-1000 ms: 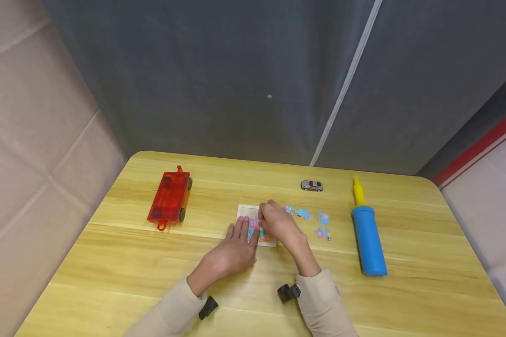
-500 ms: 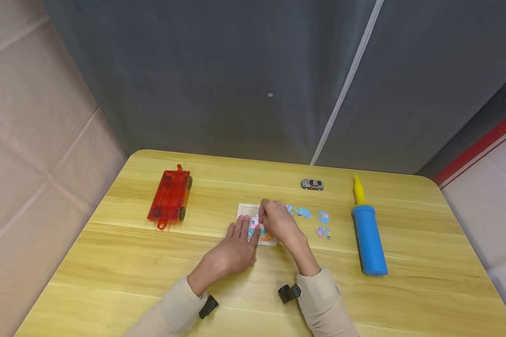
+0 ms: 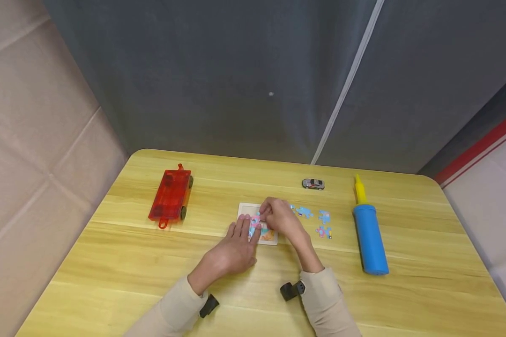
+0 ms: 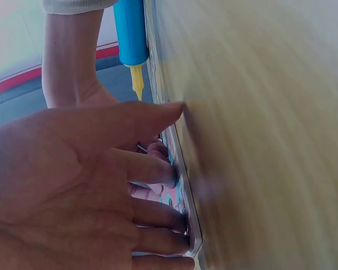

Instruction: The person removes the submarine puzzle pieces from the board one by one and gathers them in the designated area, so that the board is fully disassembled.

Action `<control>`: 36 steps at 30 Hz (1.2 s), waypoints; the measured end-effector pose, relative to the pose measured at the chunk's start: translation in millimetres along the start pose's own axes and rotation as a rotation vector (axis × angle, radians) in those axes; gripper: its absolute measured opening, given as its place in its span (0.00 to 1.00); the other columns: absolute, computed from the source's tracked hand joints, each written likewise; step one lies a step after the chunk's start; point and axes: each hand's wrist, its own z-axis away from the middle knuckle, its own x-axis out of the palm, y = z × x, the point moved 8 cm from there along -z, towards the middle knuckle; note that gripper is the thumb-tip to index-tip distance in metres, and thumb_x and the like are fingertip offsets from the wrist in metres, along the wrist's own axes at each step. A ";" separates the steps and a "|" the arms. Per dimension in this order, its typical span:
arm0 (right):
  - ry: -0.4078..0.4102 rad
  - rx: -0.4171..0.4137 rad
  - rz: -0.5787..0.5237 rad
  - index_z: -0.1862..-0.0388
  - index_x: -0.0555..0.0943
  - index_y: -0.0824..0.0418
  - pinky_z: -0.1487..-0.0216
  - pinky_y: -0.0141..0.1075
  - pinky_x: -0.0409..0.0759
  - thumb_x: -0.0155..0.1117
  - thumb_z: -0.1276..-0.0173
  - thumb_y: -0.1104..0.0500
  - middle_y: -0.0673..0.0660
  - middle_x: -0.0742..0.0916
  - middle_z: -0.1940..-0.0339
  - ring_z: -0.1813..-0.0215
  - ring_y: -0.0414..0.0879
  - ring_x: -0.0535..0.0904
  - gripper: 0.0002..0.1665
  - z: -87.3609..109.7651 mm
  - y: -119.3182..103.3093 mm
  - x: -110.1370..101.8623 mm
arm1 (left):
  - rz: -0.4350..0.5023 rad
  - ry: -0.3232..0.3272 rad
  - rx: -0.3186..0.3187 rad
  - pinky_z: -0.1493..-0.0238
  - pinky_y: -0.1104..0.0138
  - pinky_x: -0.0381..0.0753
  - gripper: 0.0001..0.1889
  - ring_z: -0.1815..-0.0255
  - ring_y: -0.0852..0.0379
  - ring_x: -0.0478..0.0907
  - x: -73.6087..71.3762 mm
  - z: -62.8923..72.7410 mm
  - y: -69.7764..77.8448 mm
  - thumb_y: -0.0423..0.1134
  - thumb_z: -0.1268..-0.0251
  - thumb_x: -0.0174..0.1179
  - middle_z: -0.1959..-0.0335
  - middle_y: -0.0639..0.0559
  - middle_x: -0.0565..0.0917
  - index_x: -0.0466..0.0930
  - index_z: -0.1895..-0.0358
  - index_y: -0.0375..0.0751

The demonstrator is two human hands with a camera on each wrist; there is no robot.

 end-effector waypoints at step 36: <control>-0.032 -0.019 -0.077 0.55 0.83 0.72 0.66 0.34 0.80 0.55 0.32 0.82 0.61 0.86 0.68 0.69 0.47 0.80 0.15 10.6 5.9 -28.0 | 0.108 -0.047 0.085 0.13 0.34 0.51 0.37 0.06 0.37 0.35 17.1 -19.2 -21.1 0.53 0.15 0.58 0.08 0.32 0.42 0.58 0.10 0.54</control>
